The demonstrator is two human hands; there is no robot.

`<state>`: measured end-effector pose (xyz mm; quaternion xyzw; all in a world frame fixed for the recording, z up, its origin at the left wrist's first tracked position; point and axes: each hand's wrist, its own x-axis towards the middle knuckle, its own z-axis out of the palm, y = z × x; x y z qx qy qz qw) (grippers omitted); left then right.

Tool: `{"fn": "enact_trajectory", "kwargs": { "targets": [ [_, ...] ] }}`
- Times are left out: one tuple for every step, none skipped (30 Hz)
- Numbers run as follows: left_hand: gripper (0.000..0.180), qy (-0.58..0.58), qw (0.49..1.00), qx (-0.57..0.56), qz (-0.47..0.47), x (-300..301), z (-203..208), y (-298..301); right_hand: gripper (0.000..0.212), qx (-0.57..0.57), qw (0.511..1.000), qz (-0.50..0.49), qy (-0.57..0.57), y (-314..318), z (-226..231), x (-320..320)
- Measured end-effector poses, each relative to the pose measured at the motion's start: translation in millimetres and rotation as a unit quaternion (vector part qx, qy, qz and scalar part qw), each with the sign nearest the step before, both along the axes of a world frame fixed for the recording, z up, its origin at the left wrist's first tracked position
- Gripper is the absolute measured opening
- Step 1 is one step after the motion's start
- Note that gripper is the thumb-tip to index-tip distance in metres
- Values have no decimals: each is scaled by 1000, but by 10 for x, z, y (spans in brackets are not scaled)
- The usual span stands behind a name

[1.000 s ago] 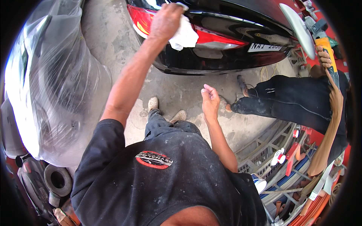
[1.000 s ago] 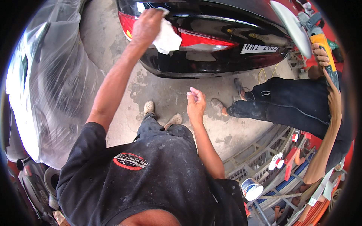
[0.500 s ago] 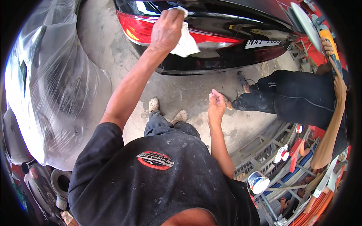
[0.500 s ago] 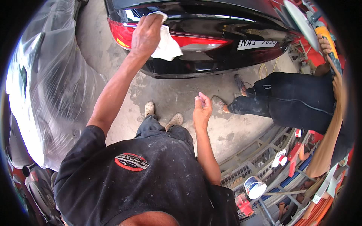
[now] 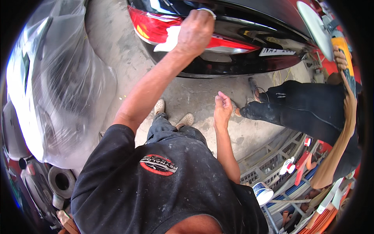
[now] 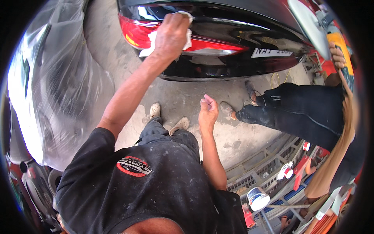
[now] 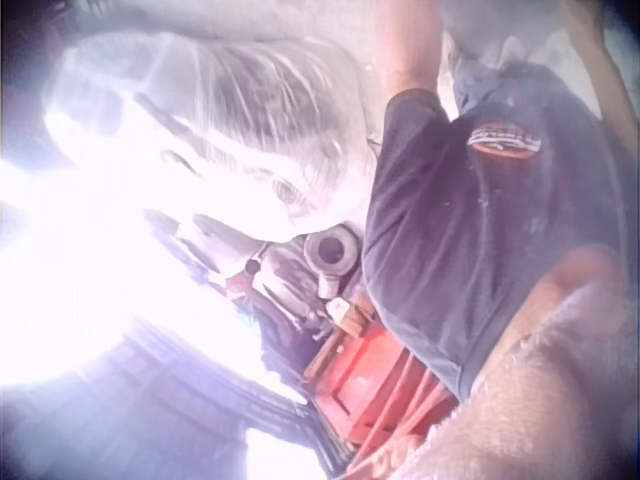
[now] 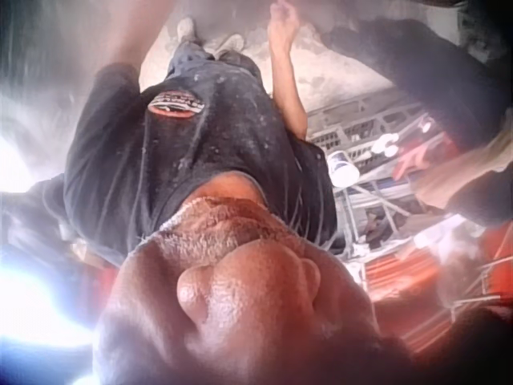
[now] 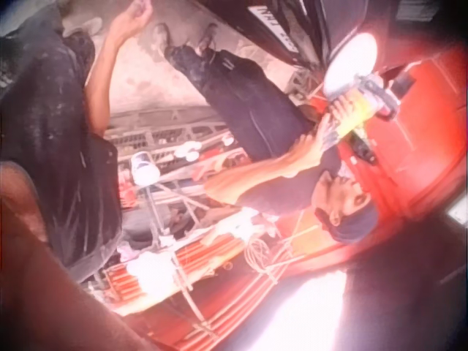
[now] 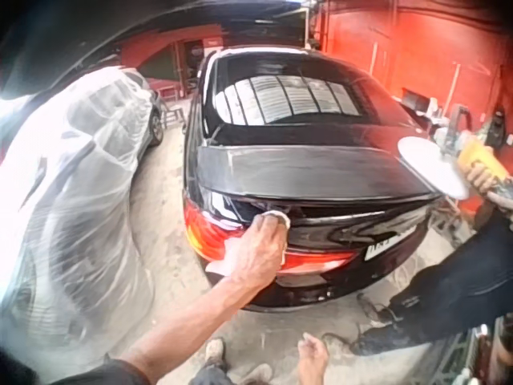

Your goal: The person wipes the rear bumper and taillight area of a black car with a white cloth. Another person uses a polishing machine on the trunk while the recorder continues to wipe the rear bumper and license plate area.

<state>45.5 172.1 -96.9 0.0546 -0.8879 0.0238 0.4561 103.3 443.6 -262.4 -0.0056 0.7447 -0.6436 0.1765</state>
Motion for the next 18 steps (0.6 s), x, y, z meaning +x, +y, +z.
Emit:
{"fn": "enact_trajectory", "kwargs": {
  "targets": [
    [18, 12, 1000, -12, 2, -33, -2, 17, 27, 5, 1000, 0, -19, -47, 27, 9],
    [18, 6, 1000, -24, -10, -2, 4, -21, 27, 11, 999, 1, -38, -97, 41, 20],
    [18, 0, 999, -35, -23, 41, 21, -75, 26, 2, 999, 20, -29, -161, 25, 35],
    [20, -35, 999, -19, -34, 110, 58, -194, 26, -8, 999, 31, -16, -213, 0, 20],
    [23, -30, 999, 12, 0, 166, 23, -379, 25, -16, 999, 45, -7, -242, 6, 39],
    [24, -42, 998, 31, 25, 278, -11, -546, 26, -14, 999, 46, -14, -254, 22, 54],
    [26, -52, 996, 48, 51, 360, 21, -647, 26, -13, 999, 48, -19, -293, 87, 50],
    [25, -21, 998, 45, 30, 367, -37, -653, 27, -13, 998, 49, -24, -307, 122, 42],
    [24, -31, 998, 53, 1, 306, -76, -600, 27, -14, 999, 45, -27, -286, 97, 41],
    [23, -16, 998, 44, -31, 241, -97, -444, 26, -17, 998, 45, -31, -278, 62, 52],
    [22, -1, 997, 38, -66, 143, -111, -217, 26, -18, 998, 42, -34, -258, 41, 61],
    [21, 7, 998, 29, -53, 39, -66, -20, 26, -13, 999, 30, -39, -224, 50, 75],
    [21, 13, 999, 19, -38, -40, -8, 141, 26, -10, 999, 21, -46, -203, 68, 96],
    [23, 13, 999, 21, -30, -115, 8, 277, 26, -10, 998, 10, -53, -212, 69, 103],
    [26, 12, 999, 23, -22, -140, 22, 355, 26, -9, 999, 13, -52, -214, 59, 89],
    [27, -25, 999, 27, -24, -100, 100, 358, 26, -6, 999, 7, -52, -162, 41, 78],
    [29, -44, 998, 36, -32, -94, 54, 237, 26, -6, 999, 1, -51, -122, 23, 53],
    [25, -19, 998, 28, -48, -45, 18, 91, 25, -6, 999, -1, -34, -85, -12, 28]
  ]
}}
